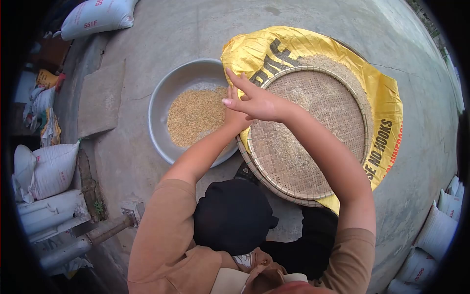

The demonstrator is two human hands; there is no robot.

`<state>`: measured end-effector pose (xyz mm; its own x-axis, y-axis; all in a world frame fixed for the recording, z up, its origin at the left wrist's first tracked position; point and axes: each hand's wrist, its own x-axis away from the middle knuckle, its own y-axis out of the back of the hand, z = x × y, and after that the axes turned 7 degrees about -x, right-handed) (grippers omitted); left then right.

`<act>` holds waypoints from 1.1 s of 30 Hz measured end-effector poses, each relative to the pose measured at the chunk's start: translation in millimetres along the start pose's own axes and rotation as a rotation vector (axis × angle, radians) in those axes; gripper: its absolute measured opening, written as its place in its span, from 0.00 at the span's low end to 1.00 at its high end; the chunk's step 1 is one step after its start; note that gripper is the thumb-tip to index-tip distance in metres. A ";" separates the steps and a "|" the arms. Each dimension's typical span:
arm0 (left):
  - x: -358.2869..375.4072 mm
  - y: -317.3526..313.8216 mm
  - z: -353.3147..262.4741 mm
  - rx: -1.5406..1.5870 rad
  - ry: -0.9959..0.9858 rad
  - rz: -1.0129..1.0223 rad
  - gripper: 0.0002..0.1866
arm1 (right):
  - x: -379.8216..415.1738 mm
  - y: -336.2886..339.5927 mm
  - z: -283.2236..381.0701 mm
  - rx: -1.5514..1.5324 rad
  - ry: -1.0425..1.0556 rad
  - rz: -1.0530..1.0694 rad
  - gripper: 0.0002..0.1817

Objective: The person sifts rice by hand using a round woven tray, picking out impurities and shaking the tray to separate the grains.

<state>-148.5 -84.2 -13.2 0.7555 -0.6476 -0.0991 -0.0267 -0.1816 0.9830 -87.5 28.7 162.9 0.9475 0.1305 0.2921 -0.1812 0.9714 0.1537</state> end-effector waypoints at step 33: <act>-4.8 -9.7 -95.8 0.127 -0.734 0.270 0.46 | 247.2 73.1 -264.8 0.754 -0.356 -1.153 0.34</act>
<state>-89.2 -8.4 -7.4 0.0882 -0.9959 0.0205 -0.2558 -0.0028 0.9667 203.3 184.5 -3.7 0.5635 -0.8142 -0.1396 0.4324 0.1467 0.8897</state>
